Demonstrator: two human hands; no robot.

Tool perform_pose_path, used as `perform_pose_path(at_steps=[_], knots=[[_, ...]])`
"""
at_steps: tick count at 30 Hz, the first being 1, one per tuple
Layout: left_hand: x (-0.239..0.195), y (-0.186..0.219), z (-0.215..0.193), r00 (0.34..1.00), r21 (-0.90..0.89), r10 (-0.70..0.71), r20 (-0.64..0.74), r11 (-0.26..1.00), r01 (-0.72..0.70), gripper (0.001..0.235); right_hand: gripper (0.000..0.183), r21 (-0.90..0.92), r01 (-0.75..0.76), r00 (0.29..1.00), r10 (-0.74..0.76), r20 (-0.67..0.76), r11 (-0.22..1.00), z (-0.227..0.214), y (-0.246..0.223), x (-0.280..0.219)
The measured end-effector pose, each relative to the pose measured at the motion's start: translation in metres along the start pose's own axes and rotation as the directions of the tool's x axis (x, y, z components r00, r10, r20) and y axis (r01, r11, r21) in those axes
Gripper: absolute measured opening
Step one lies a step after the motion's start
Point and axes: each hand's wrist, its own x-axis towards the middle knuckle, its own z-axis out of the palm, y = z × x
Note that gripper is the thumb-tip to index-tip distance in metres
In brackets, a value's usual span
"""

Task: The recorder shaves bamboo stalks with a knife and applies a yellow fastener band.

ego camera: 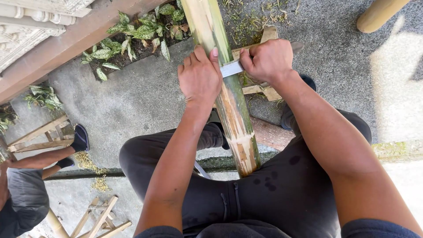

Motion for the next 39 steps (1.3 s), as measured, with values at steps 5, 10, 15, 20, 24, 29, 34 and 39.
perform_pose_path(at_steps=[5,10,15,20,24,29,34,39], knots=[[0.010,0.001,-0.005,1.000,0.006,0.011,-0.012,1.000,-0.010,0.058,0.055,-0.052,0.007,0.997,-0.010,-0.072,0.999,0.004,0.005,0.006],[0.013,-0.007,0.014,0.999,0.025,0.028,-0.039,0.999,-0.027,0.060,0.055,-0.037,0.020,0.998,-0.022,-0.065,0.999,0.004,0.005,0.010],[0.023,-0.009,0.012,0.999,0.019,0.033,-0.017,0.999,-0.033,0.060,0.056,-0.045,0.017,0.994,-0.022,-0.103,0.999,0.009,0.007,0.017],[0.039,-0.009,-0.002,0.999,-0.015,-0.005,0.048,1.000,0.006,0.059,0.056,-0.096,0.060,0.977,-0.078,-0.196,0.994,0.012,0.010,0.025],[0.038,-0.014,0.012,0.998,-0.016,0.040,-0.053,0.999,-0.041,0.058,0.054,-0.079,0.011,0.998,-0.017,-0.067,0.997,0.001,0.006,0.031],[0.040,-0.015,0.014,0.999,-0.007,0.035,-0.040,0.999,-0.035,0.057,0.054,-0.124,0.057,0.981,-0.079,-0.179,0.991,0.006,0.010,0.031],[0.040,-0.015,0.014,0.998,-0.007,0.041,-0.049,0.999,-0.041,0.055,0.053,-0.099,0.062,0.974,-0.082,-0.210,0.993,0.009,0.011,0.031],[0.048,-0.019,0.019,0.982,0.012,0.081,-0.171,0.997,-0.080,0.056,0.050,-0.110,0.058,0.973,-0.081,-0.218,0.992,0.009,0.009,0.035]])
